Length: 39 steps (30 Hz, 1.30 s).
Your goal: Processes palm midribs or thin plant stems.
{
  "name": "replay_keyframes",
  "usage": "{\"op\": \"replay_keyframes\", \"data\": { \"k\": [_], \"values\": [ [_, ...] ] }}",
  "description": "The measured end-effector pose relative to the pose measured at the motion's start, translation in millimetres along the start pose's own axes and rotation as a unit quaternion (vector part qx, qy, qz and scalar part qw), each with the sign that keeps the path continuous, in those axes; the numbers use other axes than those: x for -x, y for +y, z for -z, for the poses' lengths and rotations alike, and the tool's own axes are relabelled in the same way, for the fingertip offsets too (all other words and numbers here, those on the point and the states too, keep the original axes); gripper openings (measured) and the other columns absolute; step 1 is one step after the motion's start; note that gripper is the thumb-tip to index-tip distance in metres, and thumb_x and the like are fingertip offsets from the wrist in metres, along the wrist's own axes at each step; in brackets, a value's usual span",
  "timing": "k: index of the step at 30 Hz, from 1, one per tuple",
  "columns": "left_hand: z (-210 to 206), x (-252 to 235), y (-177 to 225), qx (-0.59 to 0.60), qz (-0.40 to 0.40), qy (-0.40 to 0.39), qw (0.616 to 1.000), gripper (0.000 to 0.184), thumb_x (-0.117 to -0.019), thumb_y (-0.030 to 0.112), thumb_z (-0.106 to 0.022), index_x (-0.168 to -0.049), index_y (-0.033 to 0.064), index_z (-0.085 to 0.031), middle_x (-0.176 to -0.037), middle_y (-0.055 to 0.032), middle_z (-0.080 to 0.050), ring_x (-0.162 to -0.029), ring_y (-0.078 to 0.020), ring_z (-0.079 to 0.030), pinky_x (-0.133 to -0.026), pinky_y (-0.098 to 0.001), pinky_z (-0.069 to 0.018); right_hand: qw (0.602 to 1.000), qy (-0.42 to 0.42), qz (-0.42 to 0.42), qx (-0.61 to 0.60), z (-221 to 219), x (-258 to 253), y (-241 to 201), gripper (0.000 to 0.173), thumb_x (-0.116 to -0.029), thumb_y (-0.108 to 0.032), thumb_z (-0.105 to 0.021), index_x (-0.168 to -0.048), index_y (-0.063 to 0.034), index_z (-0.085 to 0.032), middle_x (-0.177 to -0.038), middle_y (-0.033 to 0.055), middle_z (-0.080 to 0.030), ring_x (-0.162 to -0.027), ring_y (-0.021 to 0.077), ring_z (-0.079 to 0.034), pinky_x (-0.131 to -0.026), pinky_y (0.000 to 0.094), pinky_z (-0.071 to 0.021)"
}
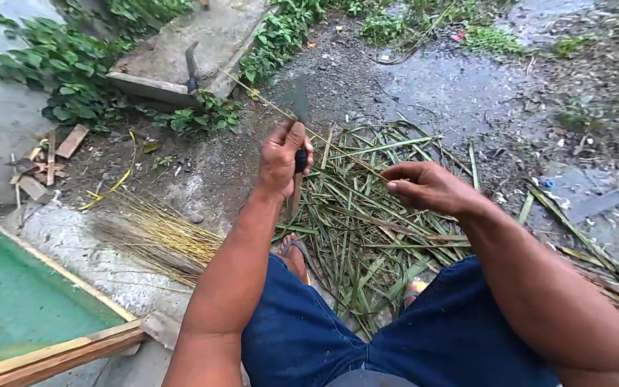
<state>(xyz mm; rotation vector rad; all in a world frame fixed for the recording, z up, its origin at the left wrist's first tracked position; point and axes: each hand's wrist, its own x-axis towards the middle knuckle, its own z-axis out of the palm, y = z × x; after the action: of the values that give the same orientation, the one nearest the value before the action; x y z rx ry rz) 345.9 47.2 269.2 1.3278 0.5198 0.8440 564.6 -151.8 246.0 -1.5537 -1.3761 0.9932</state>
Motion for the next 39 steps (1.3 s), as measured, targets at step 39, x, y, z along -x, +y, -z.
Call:
{"op": "replay_keyframes", "data": {
  "k": [39],
  "values": [
    [103.8,-13.1,36.8,0.070,-0.077,0.237,0.966,0.035,-0.1131,0.039,-0.033,-0.135,0.0205,-0.054,-0.073,0.0038,-0.058,-0.053,-0.0087,-0.058,-0.045,-0.0235,-0.0524,0.991,0.038,0.000,0.129,77.0,49.8,30.0,0.025,-0.1034,-0.014,-0.050,-0.102,-0.0081,-0.074,-0.062,-0.0017,-0.060,-0.046,0.0070,-0.051,-0.044,0.0261,-0.0466]
  ]
}}
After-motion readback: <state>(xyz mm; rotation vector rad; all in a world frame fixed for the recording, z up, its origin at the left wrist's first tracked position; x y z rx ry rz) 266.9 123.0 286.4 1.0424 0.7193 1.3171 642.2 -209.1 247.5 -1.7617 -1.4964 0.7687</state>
